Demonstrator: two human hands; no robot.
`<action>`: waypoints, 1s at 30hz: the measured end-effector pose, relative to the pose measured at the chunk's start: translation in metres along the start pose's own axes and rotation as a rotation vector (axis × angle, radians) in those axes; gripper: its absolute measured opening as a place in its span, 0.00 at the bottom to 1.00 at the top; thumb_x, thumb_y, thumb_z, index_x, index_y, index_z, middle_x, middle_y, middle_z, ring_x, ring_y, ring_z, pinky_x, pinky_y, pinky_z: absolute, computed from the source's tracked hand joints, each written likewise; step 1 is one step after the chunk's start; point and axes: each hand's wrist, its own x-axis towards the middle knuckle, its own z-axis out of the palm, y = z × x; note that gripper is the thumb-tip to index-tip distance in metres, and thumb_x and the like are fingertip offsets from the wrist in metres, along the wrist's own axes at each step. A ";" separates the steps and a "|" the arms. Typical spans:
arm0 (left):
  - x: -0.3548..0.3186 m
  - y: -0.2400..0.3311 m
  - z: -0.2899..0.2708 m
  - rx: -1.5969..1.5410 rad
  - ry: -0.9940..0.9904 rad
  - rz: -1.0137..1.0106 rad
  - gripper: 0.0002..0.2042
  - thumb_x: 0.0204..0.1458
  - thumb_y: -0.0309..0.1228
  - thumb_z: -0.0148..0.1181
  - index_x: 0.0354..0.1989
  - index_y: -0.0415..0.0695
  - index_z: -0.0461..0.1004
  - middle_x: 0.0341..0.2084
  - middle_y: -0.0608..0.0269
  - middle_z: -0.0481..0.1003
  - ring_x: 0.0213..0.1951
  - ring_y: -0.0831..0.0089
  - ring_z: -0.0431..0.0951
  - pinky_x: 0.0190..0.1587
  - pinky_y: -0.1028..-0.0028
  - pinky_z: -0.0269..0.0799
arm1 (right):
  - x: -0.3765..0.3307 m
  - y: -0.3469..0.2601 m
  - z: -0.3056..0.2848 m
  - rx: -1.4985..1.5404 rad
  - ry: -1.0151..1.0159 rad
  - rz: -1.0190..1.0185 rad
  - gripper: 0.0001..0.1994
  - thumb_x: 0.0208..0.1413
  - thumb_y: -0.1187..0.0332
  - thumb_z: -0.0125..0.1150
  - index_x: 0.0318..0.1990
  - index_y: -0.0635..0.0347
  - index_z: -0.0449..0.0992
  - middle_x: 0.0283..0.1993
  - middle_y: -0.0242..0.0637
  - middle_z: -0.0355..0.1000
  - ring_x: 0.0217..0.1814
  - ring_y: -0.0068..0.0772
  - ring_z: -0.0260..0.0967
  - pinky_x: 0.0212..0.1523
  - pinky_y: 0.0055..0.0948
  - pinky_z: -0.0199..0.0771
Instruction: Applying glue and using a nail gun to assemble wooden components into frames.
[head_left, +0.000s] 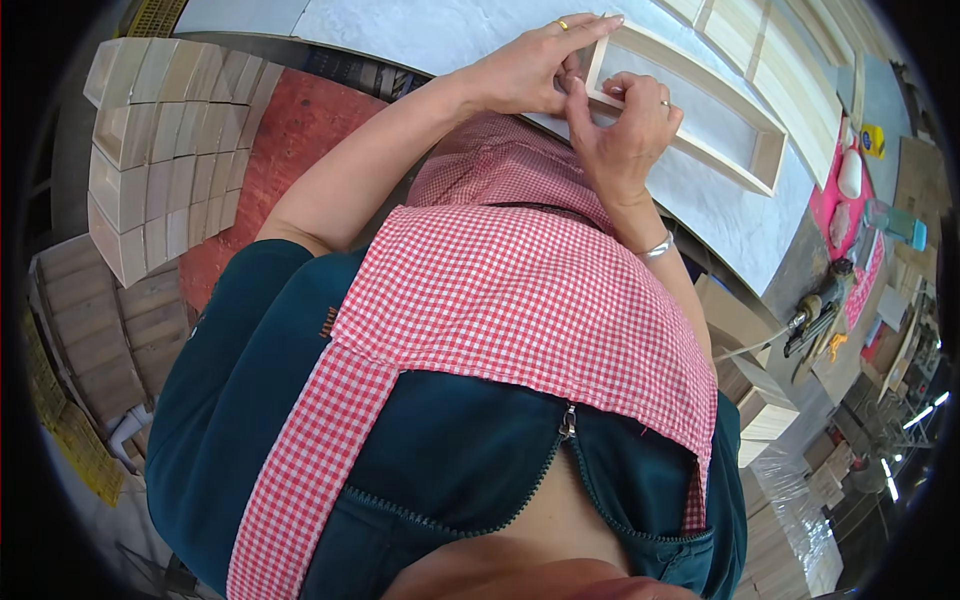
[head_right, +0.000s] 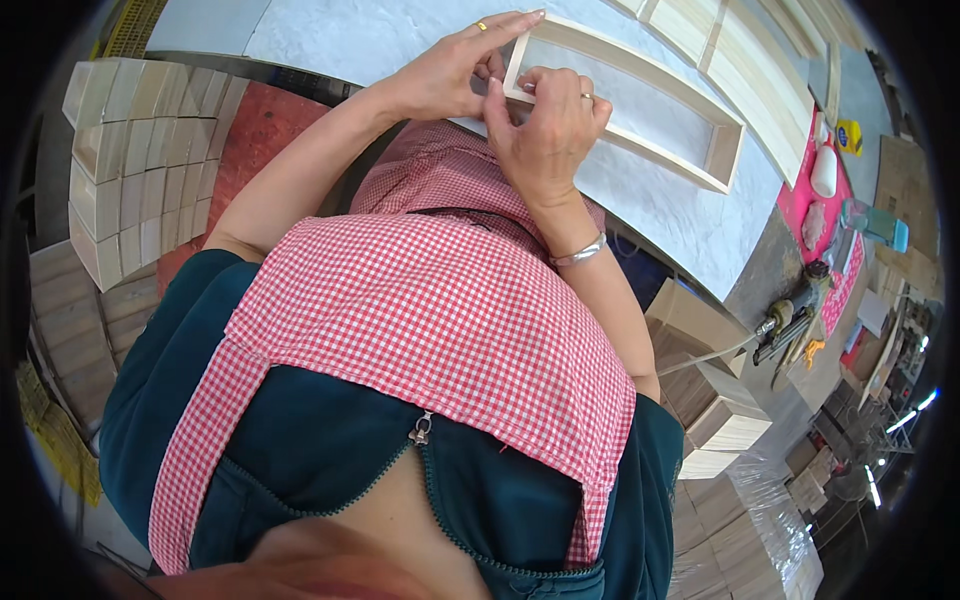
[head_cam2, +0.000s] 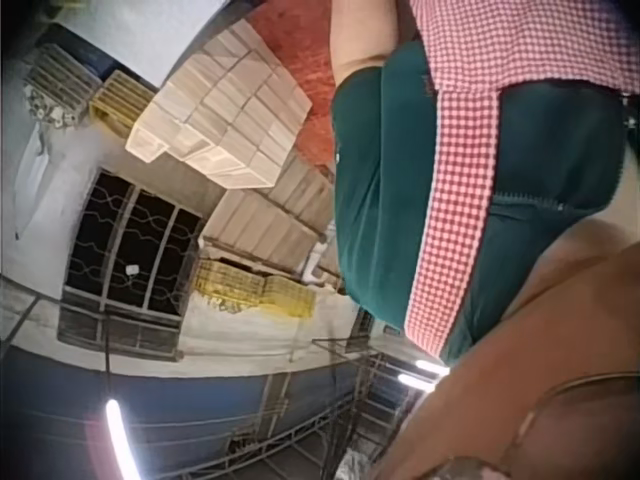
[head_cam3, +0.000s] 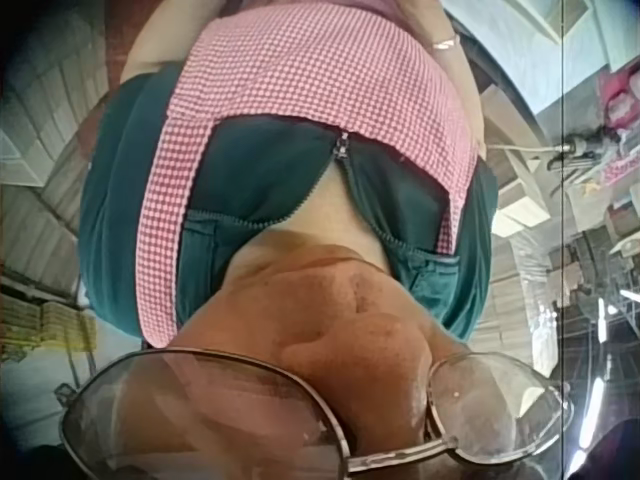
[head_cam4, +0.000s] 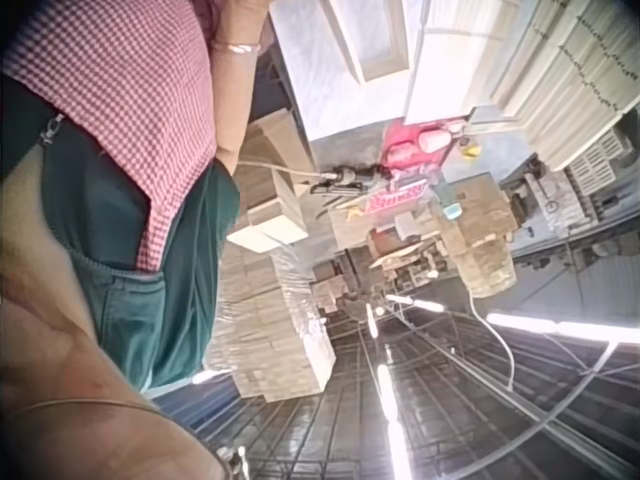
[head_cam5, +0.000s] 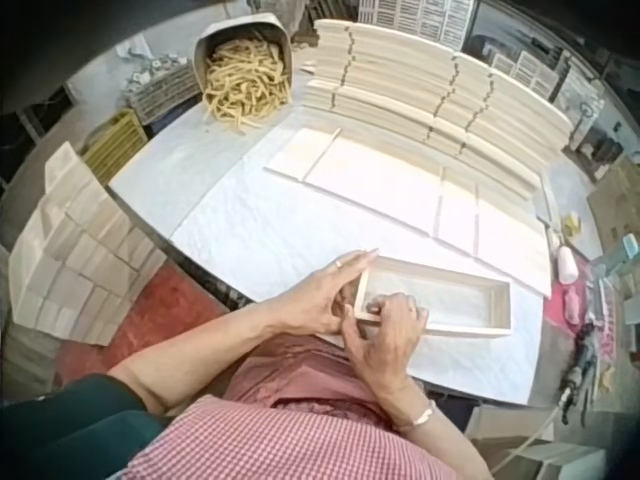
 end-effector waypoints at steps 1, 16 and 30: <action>0.000 -0.001 0.001 -0.003 0.009 0.016 0.50 0.36 0.14 0.68 0.74 0.55 0.56 0.66 0.56 0.63 0.33 0.72 0.76 0.39 0.78 0.78 | -0.001 0.001 0.001 -0.003 0.023 -0.011 0.15 0.46 0.63 0.72 0.39 0.53 0.73 0.33 0.29 0.68 0.33 0.30 0.62 0.43 0.32 0.54; 0.005 0.019 -0.008 -0.065 -0.074 -0.119 0.48 0.41 0.24 0.74 0.74 0.49 0.54 0.71 0.54 0.57 0.63 0.57 0.68 0.53 0.68 0.75 | -0.025 0.150 -0.169 -0.113 0.368 0.505 0.10 0.61 0.70 0.57 0.28 0.61 0.78 0.23 0.32 0.74 0.23 0.33 0.67 0.30 0.29 0.68; -0.002 0.023 -0.008 -0.154 -0.106 -0.270 0.51 0.39 0.21 0.75 0.75 0.45 0.51 0.73 0.52 0.53 0.65 0.51 0.66 0.65 0.57 0.67 | -0.050 0.456 -0.266 -1.064 -0.021 0.682 0.20 0.57 0.52 0.61 0.34 0.64 0.79 0.38 0.48 0.75 0.34 0.53 0.73 0.38 0.43 0.75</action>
